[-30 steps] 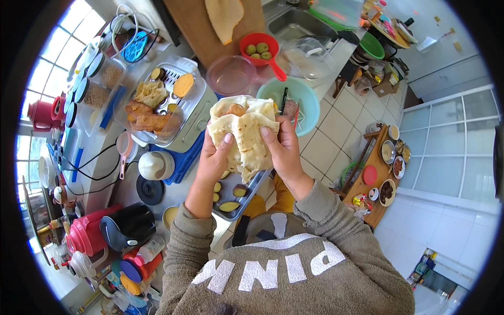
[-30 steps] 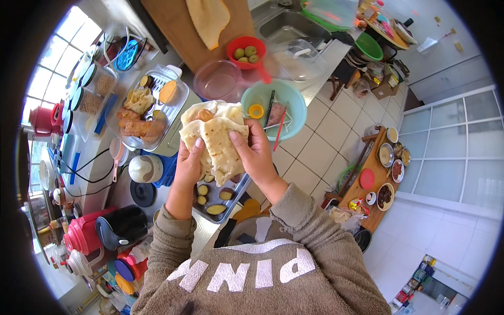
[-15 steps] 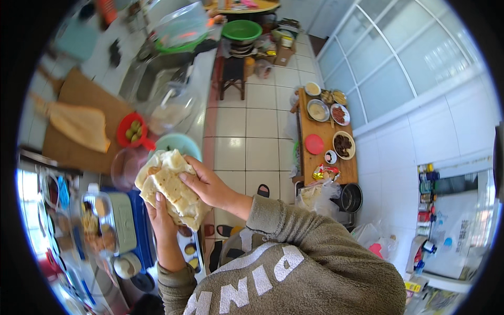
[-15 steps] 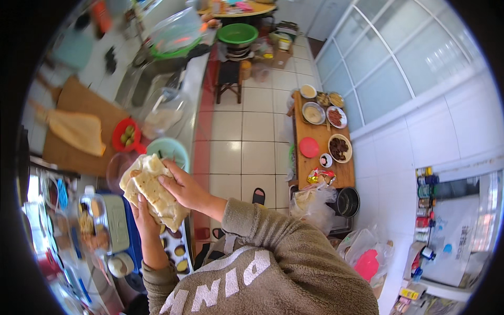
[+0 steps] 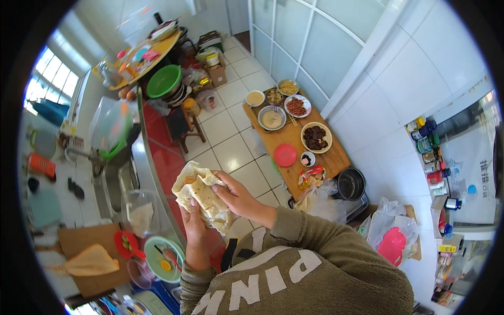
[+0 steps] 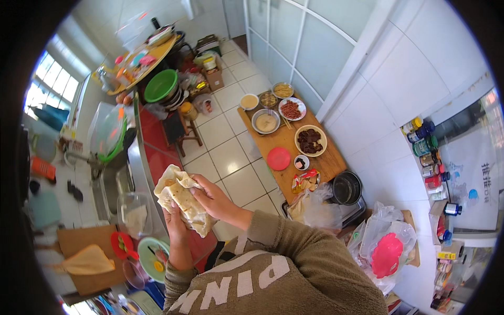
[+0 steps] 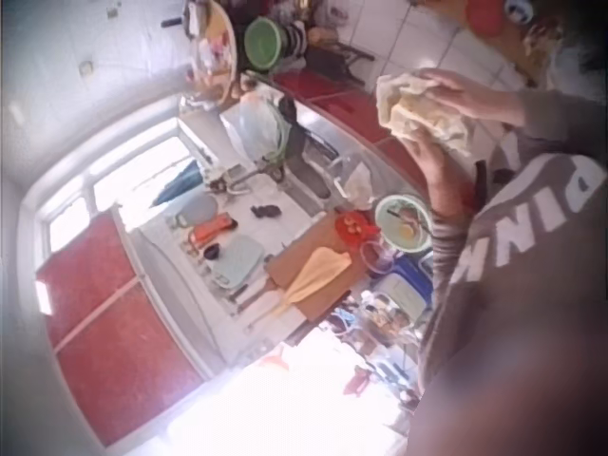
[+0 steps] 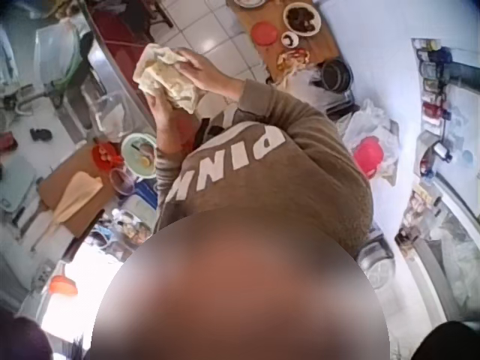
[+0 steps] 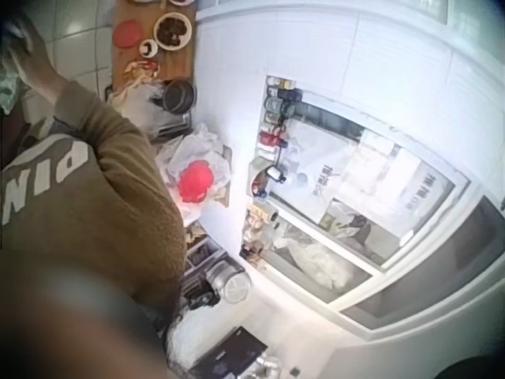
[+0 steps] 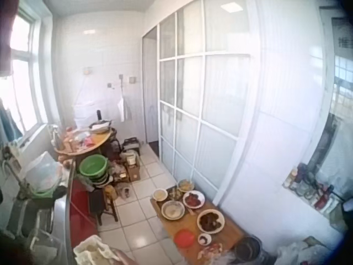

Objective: The person assembles a wrap by placing fried items, shredded vegetables, and scrambled eggs onto a flatbread using chopsticks, then folds it and places it on a table with other dishes. They also move sliced potatoes and a container lid around the kitchen counter.

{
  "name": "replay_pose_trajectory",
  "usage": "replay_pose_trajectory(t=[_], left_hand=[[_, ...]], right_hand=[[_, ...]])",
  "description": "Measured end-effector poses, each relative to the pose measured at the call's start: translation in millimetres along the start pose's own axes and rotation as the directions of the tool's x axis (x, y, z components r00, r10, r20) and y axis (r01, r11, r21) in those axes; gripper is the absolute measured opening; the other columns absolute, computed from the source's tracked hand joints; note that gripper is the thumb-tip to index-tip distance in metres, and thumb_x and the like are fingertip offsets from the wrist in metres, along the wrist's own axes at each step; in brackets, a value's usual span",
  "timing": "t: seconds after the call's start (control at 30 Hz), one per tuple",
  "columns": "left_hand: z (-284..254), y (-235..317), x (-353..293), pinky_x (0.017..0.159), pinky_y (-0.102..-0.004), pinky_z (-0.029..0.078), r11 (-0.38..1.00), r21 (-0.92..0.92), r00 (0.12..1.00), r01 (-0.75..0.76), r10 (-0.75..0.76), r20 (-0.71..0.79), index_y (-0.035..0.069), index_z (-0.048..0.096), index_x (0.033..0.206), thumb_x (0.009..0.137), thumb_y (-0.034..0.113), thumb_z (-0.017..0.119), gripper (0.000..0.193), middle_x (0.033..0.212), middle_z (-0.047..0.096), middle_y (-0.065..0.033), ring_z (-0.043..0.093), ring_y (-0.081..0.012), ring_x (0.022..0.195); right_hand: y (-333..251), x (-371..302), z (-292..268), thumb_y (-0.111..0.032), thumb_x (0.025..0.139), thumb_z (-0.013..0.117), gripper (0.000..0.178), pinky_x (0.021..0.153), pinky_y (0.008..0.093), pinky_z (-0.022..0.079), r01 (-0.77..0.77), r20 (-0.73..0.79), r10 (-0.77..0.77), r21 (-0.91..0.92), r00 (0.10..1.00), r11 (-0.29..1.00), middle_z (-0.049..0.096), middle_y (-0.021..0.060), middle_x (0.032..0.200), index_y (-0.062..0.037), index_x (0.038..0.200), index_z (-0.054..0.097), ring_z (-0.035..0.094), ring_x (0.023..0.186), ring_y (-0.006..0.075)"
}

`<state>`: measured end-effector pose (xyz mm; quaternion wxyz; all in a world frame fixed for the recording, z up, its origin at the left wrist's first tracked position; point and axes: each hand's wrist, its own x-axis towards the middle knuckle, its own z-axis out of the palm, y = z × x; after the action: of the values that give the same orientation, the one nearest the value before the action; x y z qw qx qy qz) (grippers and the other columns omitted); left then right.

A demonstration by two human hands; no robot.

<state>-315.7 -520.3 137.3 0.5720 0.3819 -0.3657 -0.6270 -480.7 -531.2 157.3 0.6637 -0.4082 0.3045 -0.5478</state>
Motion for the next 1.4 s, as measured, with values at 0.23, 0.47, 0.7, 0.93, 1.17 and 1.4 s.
replay_pose_trajectory(t=[0.23, 0.47, 0.7, 0.93, 1.17, 1.4], left_hand=[[46.4, -32.7, 118.9, 0.105, -0.0355, 0.043, 0.993, 0.031, 0.973, 0.116, -0.119, 0.198, 0.008, 0.031, 0.148, 0.104, 0.012, 0.046, 0.046, 0.142, 0.048, -0.0097, 0.05, -0.0198, 0.127], [97.4, -89.1, 252.1, 0.101, -0.0313, 0.045, 0.944, 0.15, 0.886, 0.294, -0.328, 0.327, 0.007, 0.034, 0.145, 0.103, 0.013, 0.05, 0.045, 0.134, 0.052, -0.0067, 0.051, -0.015, 0.121], [172.1, -146.7, 363.4, 0.1, -0.0306, 0.044, 0.877, 0.303, 0.666, 0.373, -0.48, 0.571, 0.007, 0.033, 0.145, 0.102, 0.017, 0.054, 0.049, 0.132, 0.053, -0.0054, 0.051, -0.0136, 0.119], [242.0, -239.3, 412.5, 0.102, -0.0305, 0.043, 0.827, 0.35, 0.565, 0.44, -0.558, 0.609, 0.007, 0.034, 0.147, 0.102, 0.017, 0.055, 0.05, 0.134, 0.053, -0.0041, 0.05, -0.013, 0.121], [290.2, -371.2, 421.5, 0.102, -0.0298, 0.041, 0.793, 0.364, 0.541, 0.488, -0.602, 0.587, 0.004, 0.036, 0.145, 0.102, 0.019, 0.055, 0.049, 0.132, 0.053, -0.0058, 0.049, -0.0129, 0.121], [325.8, -497.1, 446.6, 0.102, -0.0293, 0.04, 0.781, 0.332, 0.542, 0.529, -0.612, 0.576, 0.003, 0.036, 0.145, 0.102, 0.022, 0.056, 0.051, 0.133, 0.052, -0.0066, 0.048, -0.0131, 0.12]], right_hand=[[-26.2, 61.1, -76.6, -0.01, 0.103, 0.047, 0.037, 0.093, 0.0259, 0.047, 0.101, -0.2, -0.095, 0.022, 0.975, 0.995, 0.056, 0.0065, 0.122, 0.0003, 0.138, 0.041, 0.055, 0.109, 0.0088], [-29.4, 130.1, -165.0, -0.01, 0.103, 0.048, 0.034, 0.097, 0.0255, 0.043, 0.121, -0.495, -0.181, -0.151, 0.85, 0.981, 0.056, 0.0029, 0.122, -0.002, 0.136, 0.046, 0.051, 0.112, 0.0083], [-23.5, 172.2, -258.2, -0.015, 0.103, 0.05, 0.037, 0.096, 0.0254, 0.043, 0.227, -0.729, -0.232, -0.106, 0.645, 0.968, 0.055, 0.0028, 0.125, -0.0021, 0.138, 0.043, 0.051, 0.112, 0.0082], [-33.7, 182.7, -361.9, -0.017, 0.102, 0.054, 0.044, 0.095, 0.0269, 0.045, 0.206, -0.839, -0.188, -0.094, 0.51, 0.974, 0.056, 0.0045, 0.127, -0.0007, 0.14, 0.04, 0.053, 0.112, 0.0099], [12.4, 155.7, -501.0, -0.016, 0.101, 0.058, 0.038, 0.092, 0.0253, 0.046, 0.123, -0.899, -0.118, -0.072, 0.423, 0.99, 0.06, 0.0038, 0.12, 0.0004, 0.133, 0.048, 0.056, 0.107, 0.0094], [43.6, 157.5, -624.4, -0.015, 0.098, 0.062, 0.041, 0.092, 0.0263, 0.047, 0.028, -0.94, -0.036, -0.029, 0.34, 0.999, 0.061, 0.0046, 0.121, 0.001, 0.134, 0.049, 0.057, 0.107, 0.0105]])
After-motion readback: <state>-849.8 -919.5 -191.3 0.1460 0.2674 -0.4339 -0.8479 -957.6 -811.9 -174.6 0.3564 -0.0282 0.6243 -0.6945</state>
